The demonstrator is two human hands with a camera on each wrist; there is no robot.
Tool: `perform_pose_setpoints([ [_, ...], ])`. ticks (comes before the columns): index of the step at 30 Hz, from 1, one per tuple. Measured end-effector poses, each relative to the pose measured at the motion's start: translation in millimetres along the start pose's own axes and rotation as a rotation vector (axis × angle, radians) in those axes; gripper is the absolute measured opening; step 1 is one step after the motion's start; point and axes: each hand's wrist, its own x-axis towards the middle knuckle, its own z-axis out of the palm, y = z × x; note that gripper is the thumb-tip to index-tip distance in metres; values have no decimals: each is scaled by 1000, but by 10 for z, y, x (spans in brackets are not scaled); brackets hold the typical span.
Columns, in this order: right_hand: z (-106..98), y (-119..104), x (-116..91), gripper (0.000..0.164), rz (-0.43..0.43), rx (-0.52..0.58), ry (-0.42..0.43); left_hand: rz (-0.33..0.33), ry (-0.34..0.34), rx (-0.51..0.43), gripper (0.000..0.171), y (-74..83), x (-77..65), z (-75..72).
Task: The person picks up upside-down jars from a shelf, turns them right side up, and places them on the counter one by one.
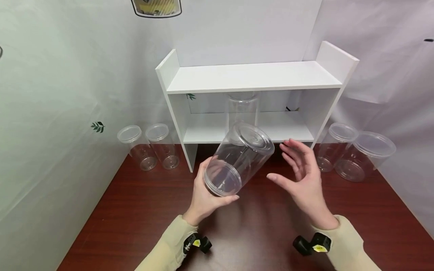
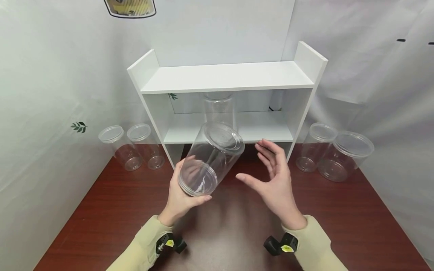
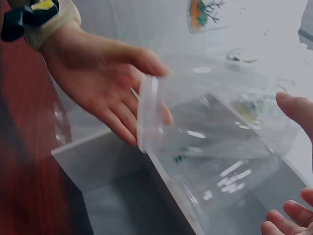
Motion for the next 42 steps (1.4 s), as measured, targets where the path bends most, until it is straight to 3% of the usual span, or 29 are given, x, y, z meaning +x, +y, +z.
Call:
perform_pose_setpoints([
  [6,-173,-45,119,82,-32,21,101,7,36,9,111,26,15,-117],
  [14,-458,-153,410,64,-65,8,375,-5,68,88,108,89,25,-327],
  [19,-642,-175,579,60,-69,-51,482,-19,91,109,105,163,50,-495],
  [31,-839,-18,838,59,80,-177,536,32,131,7,101,336,136,-814],
  [38,-865,70,948,53,109,-241,508,65,134,-40,98,419,193,-952],
  [42,-879,111,975,44,125,-345,506,92,141,-117,94,461,222,-1033],
])
